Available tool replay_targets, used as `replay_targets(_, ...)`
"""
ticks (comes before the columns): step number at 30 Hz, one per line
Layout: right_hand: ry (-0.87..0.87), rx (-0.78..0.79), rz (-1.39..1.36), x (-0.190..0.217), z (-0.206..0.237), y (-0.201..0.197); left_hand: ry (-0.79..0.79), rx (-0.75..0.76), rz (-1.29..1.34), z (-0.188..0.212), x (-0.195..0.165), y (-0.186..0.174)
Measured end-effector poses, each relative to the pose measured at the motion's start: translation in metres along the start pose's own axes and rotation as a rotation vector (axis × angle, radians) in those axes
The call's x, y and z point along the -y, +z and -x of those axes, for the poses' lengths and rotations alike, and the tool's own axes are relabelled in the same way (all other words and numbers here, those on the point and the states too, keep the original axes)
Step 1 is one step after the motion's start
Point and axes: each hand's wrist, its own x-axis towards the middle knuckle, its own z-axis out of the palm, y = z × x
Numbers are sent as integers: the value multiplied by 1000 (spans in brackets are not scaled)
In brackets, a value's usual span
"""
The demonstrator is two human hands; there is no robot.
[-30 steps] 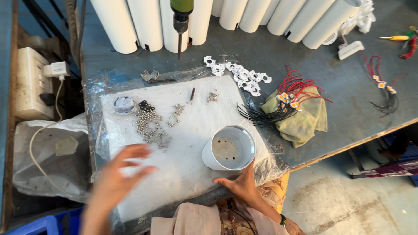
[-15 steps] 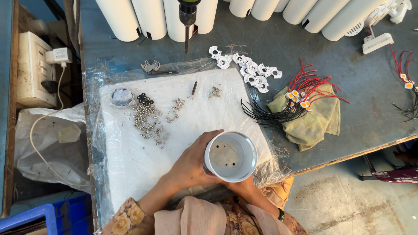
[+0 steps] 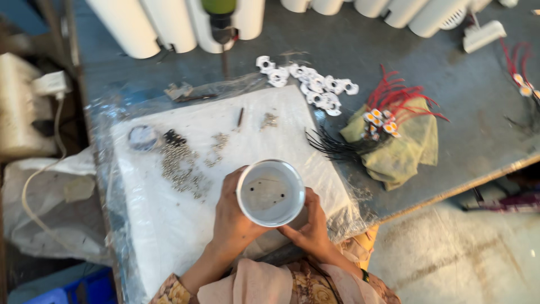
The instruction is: The person assembles LED light fixtures by inserting LED modules into white cylindrical housings, securing them with screws using a power screwdriver, and connecting wires. The person repeats this process for multiple units.
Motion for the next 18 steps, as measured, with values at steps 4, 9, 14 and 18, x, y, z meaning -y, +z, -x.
replay_targets(4,-101,41,-16,14,-9,-4,-5,-26,50,7,9,4)
replay_targets(9,8,103,-241,18,-7,-16,54,-103,96,19,21,16)
replay_targets(14,55,-171,-155,-8,-37,-84,68,-155,14,24,30,28)
replay_targets(18,76,-447,206,-32,-97,-177,86,-121,-73,28,29,30)
